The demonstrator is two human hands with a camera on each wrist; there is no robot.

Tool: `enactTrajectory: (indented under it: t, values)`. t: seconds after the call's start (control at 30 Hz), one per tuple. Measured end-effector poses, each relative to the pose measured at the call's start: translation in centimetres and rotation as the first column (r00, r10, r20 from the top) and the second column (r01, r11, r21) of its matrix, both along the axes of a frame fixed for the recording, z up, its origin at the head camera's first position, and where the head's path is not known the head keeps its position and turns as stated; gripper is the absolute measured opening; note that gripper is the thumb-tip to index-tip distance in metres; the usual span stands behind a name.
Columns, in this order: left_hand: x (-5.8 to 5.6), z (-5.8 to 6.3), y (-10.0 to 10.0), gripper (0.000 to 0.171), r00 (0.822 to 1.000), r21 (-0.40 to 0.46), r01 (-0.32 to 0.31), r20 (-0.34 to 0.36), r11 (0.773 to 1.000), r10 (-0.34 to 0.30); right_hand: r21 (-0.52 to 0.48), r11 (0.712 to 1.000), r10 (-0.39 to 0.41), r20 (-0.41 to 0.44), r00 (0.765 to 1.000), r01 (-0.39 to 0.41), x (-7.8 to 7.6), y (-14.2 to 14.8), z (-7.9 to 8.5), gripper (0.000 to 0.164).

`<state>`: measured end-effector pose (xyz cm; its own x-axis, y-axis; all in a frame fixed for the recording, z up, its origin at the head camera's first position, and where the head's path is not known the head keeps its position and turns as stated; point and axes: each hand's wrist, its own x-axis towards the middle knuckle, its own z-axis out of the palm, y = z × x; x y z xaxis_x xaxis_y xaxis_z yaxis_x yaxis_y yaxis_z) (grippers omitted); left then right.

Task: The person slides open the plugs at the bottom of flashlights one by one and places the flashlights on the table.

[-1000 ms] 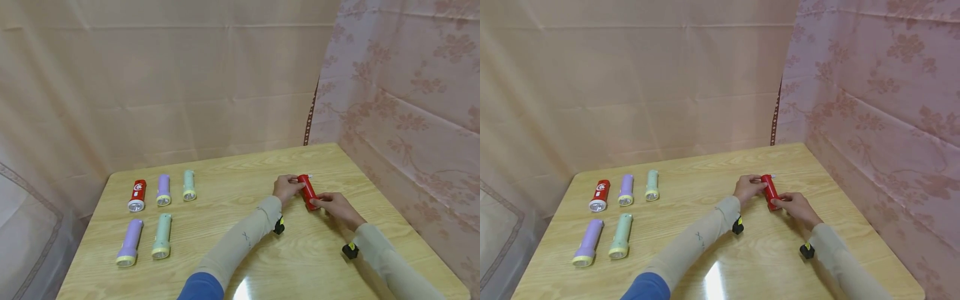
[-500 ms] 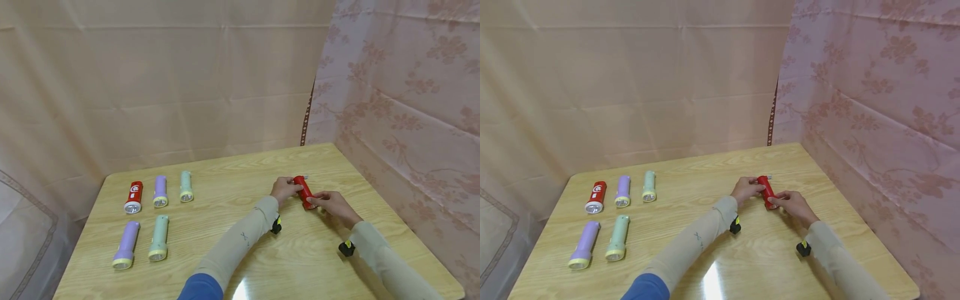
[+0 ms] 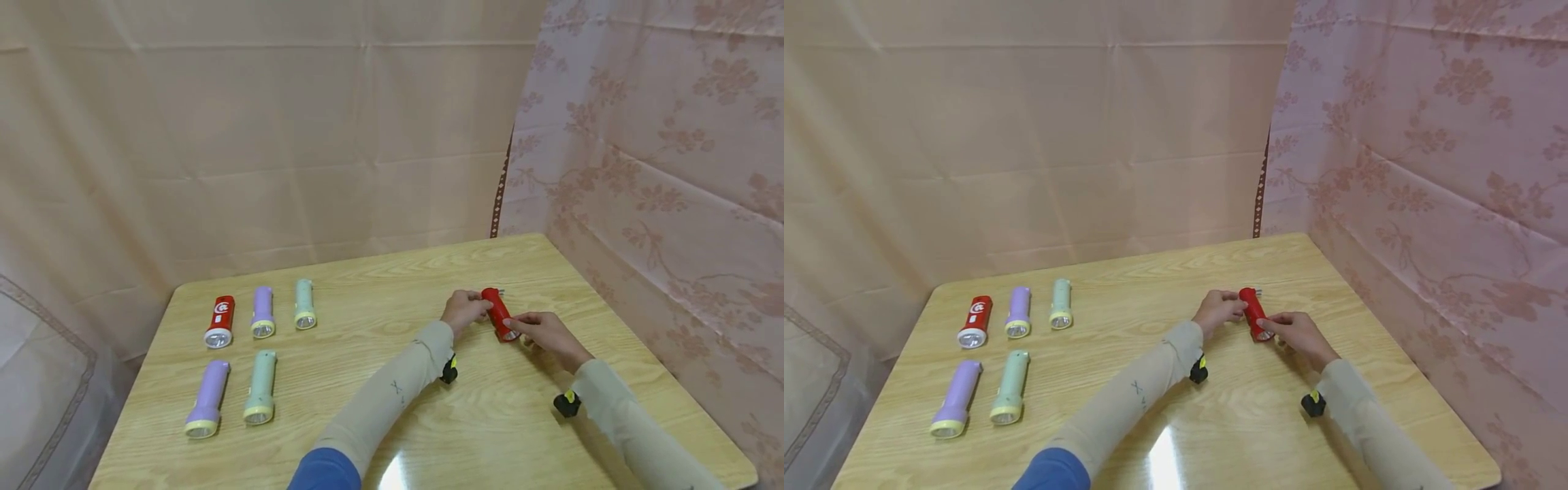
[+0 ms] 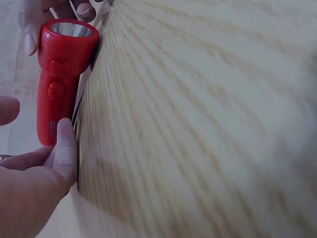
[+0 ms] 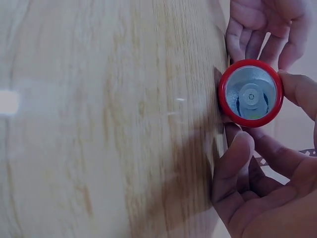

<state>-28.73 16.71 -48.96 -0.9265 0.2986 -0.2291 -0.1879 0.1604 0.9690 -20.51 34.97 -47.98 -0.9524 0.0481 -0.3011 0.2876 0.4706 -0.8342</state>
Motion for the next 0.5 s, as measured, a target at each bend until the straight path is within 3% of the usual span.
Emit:
enactTrajectory:
  t: [0.13, 0.5]
  values:
    - [0.0, -0.1, -1.1, 0.032, 1.0, -0.019, 0.014, -0.007, 1.0, -0.014, -0.01, 1.0, -0.003, -0.009, 1.0, 0.003, 0.1, 0.0, -0.1, 0.072]
    - [-0.3, -0.2, -5.2, 0.019, 0.992, 0.019, 0.12, -0.038, 0.993, -0.119, -0.029, 0.999, -0.024, -0.058, 0.998, 0.023, 0.5, 0.2, -0.2, 0.078]
